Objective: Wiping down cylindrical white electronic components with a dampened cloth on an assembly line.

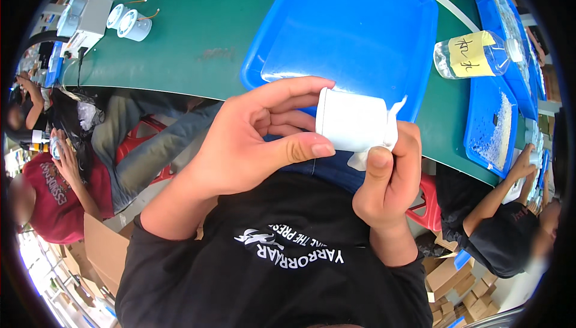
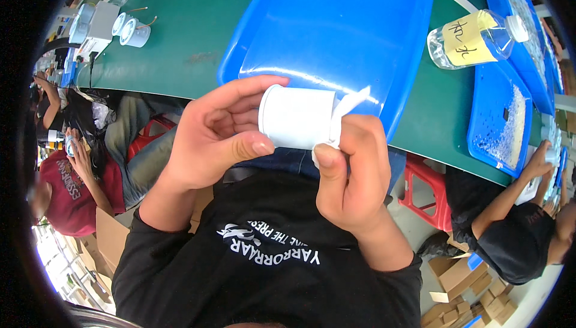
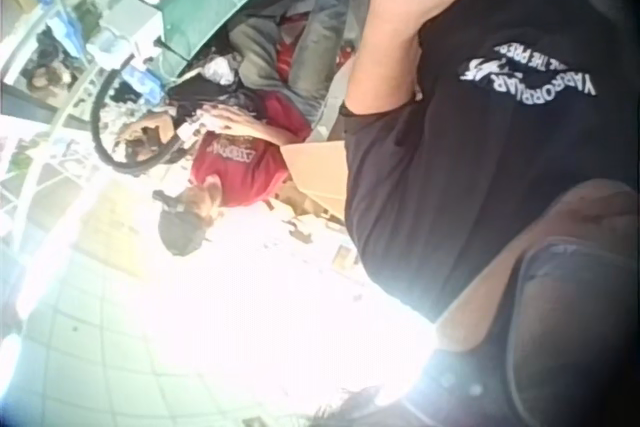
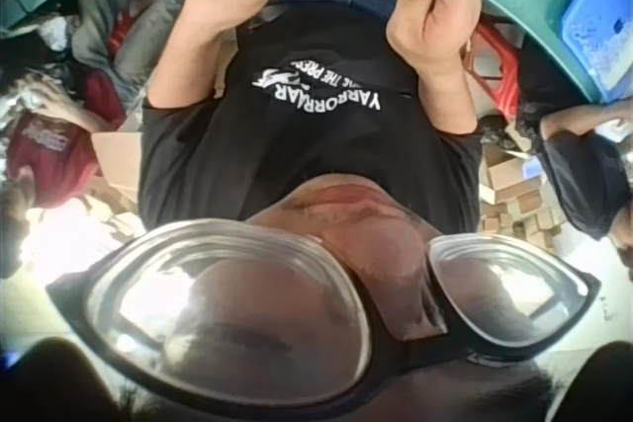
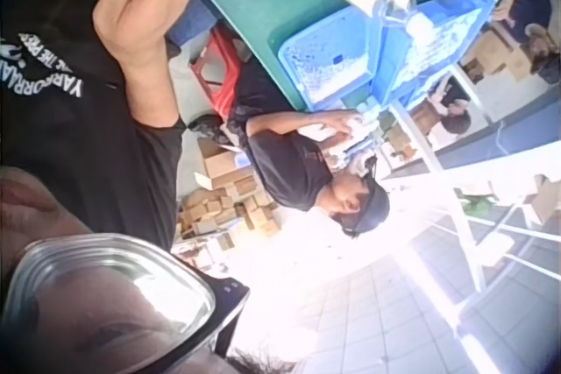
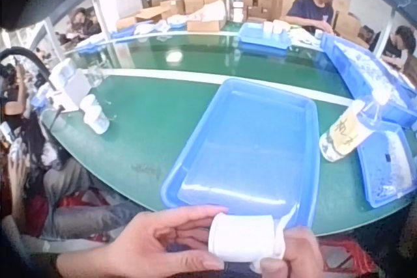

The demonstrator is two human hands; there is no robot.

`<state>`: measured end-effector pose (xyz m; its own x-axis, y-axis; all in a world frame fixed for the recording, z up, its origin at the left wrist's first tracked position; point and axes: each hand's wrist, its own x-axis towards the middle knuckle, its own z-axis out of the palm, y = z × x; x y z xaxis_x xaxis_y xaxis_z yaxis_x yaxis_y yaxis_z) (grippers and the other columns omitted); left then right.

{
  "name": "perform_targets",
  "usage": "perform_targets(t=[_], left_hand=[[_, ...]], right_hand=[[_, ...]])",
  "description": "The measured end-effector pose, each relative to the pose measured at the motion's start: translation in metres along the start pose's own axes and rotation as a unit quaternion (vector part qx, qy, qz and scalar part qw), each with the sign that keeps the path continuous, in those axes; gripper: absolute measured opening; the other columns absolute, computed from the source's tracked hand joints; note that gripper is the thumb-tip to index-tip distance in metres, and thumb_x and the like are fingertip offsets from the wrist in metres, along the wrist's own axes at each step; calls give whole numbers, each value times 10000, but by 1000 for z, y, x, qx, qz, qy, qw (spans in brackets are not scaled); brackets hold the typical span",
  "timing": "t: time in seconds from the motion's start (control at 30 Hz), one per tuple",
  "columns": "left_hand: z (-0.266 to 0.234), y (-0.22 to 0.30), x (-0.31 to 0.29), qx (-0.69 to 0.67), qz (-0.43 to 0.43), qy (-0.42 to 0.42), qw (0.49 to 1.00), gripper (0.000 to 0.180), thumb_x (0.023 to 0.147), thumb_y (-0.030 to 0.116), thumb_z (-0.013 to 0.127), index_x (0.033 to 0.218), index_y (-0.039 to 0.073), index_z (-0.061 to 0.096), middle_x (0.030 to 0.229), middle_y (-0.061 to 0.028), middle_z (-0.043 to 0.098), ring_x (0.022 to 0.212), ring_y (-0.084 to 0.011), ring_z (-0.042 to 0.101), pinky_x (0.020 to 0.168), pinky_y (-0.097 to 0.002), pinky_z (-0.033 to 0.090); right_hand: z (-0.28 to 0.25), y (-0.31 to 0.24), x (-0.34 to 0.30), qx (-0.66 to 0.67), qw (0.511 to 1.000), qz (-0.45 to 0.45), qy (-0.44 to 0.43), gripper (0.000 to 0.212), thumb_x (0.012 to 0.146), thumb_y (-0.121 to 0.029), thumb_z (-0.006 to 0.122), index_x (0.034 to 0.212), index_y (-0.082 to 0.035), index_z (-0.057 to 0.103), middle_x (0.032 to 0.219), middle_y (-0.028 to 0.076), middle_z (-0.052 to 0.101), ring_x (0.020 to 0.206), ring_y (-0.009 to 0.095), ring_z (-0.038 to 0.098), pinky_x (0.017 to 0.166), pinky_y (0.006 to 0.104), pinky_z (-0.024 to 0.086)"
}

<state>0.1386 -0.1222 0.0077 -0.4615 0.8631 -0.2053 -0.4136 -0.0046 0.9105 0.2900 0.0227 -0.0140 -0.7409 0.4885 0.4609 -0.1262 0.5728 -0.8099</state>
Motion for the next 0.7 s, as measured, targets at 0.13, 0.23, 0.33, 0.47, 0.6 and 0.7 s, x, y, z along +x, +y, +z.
perform_targets(t=[0.13, 0.23, 0.33, 0.47, 0.6, 0.7], left_hand=[[-1, 8, -2, 372, 188, -18, 909, 667, 780, 98, 835, 1359, -40, 533, 1288, -174, 646, 1059, -246, 692, 895, -339, 554], [-3, 6, 2, 517, 284, -23, 807, 621, 760, 86, 839, 1312, -34, 581, 1346, -197, 611, 1099, -296, 683, 869, -363, 574], [-1, 1, 4, 412, 302, -37, 859, 677, 762, 77, 843, 1356, -24, 534, 1352, -186, 605, 1156, -294, 653, 860, -369, 573], [2, 5, -1, 184, 105, -15, 977, 803, 767, 102, 856, 1432, -20, 422, 1287, -169, 623, 1162, -255, 636, 893, -343, 551], [4, 17, -2, 12, -29, -21, 999, 779, 775, 111, 855, 1414, -48, 439, 1249, -165, 634, 1131, -214, 639, 920, -317, 527], [5, 17, 0, 43, 3, -20, 999, 745, 757, 95, 864, 1383, -54, 488, 1246, -174, 648, 1105, -224, 658, 908, -324, 536]], right_hand=[[-3, -7, 5, 182, 965, 188, -24, 234, 1058, -192, 487, 1072, 24, 577, 931, 69, 587, 804, 108, 509, 717, 255, 417], [-7, -14, 9, 293, 912, 284, -22, 244, 1070, -205, 466, 1068, 15, 572, 947, 41, 567, 812, 63, 476, 715, 226, 392], [-10, -13, 6, 253, 940, 229, -14, 233, 1062, -199, 484, 1063, 15, 577, 953, 53, 573, 813, 77, 491, 718, 230, 400], [-9, -9, -1, 112, 991, 79, 2, 223, 1040, -184, 519, 1070, 28, 580, 959, 113, 600, 813, 158, 545, 729, 272, 435], [-10, -8, 2, 0, 1000, -18, -19, 228, 1028, -176, 527, 1072, 42, 577, 977, 152, 602, 822, 223, 570, 740, 303, 452], [-8, -8, 2, -52, 996, -64, -14, 218, 1020, -163, 534, 1054, 48, 579, 968, 154, 599, 822, 253, 574, 743, 316, 457]])
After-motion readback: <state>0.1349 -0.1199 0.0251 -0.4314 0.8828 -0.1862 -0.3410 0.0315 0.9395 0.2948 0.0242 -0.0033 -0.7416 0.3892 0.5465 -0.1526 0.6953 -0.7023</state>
